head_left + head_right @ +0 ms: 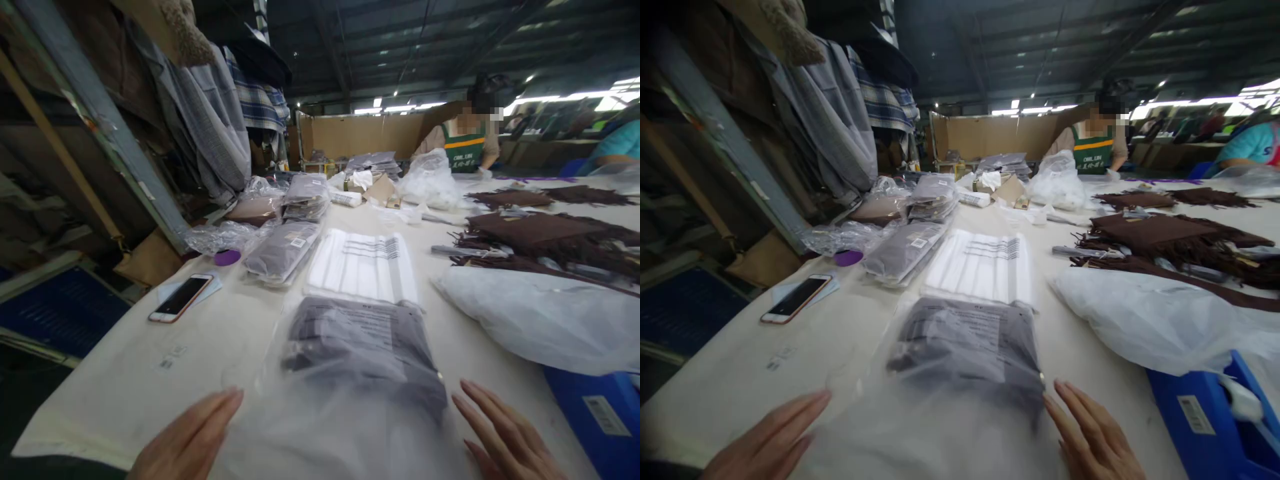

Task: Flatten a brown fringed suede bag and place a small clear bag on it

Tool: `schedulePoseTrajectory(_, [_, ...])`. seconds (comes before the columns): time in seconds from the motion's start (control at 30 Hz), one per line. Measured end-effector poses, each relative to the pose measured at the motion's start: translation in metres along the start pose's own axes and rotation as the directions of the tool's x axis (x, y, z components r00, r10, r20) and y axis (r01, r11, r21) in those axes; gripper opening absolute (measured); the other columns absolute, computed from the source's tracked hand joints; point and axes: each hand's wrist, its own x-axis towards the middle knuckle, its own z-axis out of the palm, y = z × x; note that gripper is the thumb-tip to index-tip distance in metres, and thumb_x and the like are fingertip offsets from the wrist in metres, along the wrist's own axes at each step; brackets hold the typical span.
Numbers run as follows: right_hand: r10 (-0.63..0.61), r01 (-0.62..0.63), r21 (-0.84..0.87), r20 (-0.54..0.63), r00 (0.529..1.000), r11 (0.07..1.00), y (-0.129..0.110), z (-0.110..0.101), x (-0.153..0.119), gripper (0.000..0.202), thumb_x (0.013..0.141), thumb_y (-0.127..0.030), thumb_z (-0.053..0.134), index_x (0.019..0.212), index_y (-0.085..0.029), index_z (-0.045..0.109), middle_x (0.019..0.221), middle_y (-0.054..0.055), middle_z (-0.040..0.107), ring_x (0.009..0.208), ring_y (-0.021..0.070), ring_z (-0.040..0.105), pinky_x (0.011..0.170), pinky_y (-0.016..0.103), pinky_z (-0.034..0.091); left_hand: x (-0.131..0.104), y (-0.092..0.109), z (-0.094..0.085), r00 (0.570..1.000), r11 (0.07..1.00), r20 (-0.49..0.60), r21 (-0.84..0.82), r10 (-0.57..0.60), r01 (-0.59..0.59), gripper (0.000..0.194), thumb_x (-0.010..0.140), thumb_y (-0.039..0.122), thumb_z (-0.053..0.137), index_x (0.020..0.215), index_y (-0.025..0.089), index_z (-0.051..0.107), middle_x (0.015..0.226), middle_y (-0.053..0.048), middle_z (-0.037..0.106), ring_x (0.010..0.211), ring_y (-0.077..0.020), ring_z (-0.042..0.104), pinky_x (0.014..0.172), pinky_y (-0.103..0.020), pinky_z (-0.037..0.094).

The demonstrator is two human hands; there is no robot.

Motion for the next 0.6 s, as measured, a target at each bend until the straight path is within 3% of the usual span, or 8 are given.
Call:
schedulePoseTrajectory(0.1, [-0.148,0.147,0.052,0.026,0.989,0.988,0.001,0.008,0.019,0.059,0.085,-0.010,0.038,0.142,-0.021,0.032,0.145,0.006,0.037,0.132,0.0214,0.036,0.110,0.038,0.029,0.022,-0.032,0.014,0.982,0.983,0.073,0.046,0.174,-0.178,0.065,0.080,-0.002,0.039,0.140,0.021,0.030,0.137,-0.013,0.046,0.128,-0.0265,0.041,0.101,-0.042,0.042])
schedulePoseTrajectory(0.2, [-0.197,0.188,0.118,0.071,0.978,0.975,0.000,0.006,0.028,0.055,0.083,-0.010,0.039,0.136,-0.025,0.041,0.141,0.001,0.044,0.133,0.0181,0.033,0.112,0.036,0.027,0.035,-0.046,0.030,0.948,0.956,0.134,0.016,0.289,-0.294,0.067,0.078,-0.006,0.036,0.139,0.021,0.031,0.136,-0.011,0.047,0.131,-0.0243,0.037,0.104,-0.044,0.038])
schedulePoseTrajectory(0.3, [-0.264,0.243,0.193,0.088,0.961,0.951,0.000,0.001,0.037,0.049,0.084,-0.017,0.044,0.132,-0.025,0.048,0.133,0.002,0.053,0.129,0.0183,0.039,0.112,0.034,0.028,0.045,-0.042,0.033,0.940,0.955,0.168,-0.054,0.296,-0.291,0.063,0.077,0.001,0.039,0.137,0.020,0.036,0.139,-0.012,0.044,0.132,-0.0274,0.034,0.104,-0.049,0.037])
schedulePoseTrajectory(0.4, [-0.368,0.305,0.317,0.162,0.916,0.898,-0.001,-0.002,0.051,0.047,0.086,-0.031,0.049,0.133,-0.024,0.047,0.130,0.003,0.054,0.125,0.0198,0.045,0.111,0.035,0.029,0.058,-0.034,0.036,0.882,0.899,0.175,-0.122,0.438,-0.422,0.061,0.078,0.001,0.037,0.135,0.024,0.040,0.138,-0.007,0.046,0.132,-0.0255,0.035,0.107,-0.052,0.032])
schedulePoseTrajectory(0.47, [-0.405,0.297,0.400,0.220,0.887,0.867,-0.001,-0.004,0.058,0.048,0.087,-0.033,0.051,0.134,-0.025,0.045,0.129,0.002,0.055,0.124,0.0189,0.046,0.109,0.033,0.032,0.061,-0.033,0.043,0.850,0.862,0.150,-0.120,0.506,-0.492,0.050,0.084,0.005,0.037,0.130,0.022,0.046,0.135,-0.005,0.050,0.131,-0.0232,0.036,0.109,-0.047,0.030])
schedulePoseTrajectory(0.53, [-0.392,0.238,0.467,0.267,0.880,0.852,0.001,-0.007,0.059,0.047,0.089,-0.027,0.047,0.136,-0.026,0.043,0.126,0.001,0.057,0.123,0.0170,0.046,0.107,0.031,0.035,0.057,-0.039,0.050,0.876,0.879,0.100,-0.133,0.472,-0.458,0.039,0.090,0.011,0.037,0.126,0.017,0.050,0.129,-0.006,0.055,0.129,-0.0217,0.039,0.109,-0.042,0.033])
schedulePoseTrajectory(0.6, [-0.311,0.121,0.520,0.295,0.904,0.846,0.005,-0.011,0.054,0.046,0.092,-0.023,0.038,0.137,-0.028,0.040,0.126,0.001,0.058,0.122,0.0162,0.047,0.104,0.030,0.038,0.047,-0.047,0.054,0.924,0.913,0.043,-0.178,0.380,-0.367,0.039,0.091,0.010,0.035,0.127,0.015,0.049,0.124,-0.008,0.059,0.127,-0.0199,0.042,0.107,-0.038,0.038])
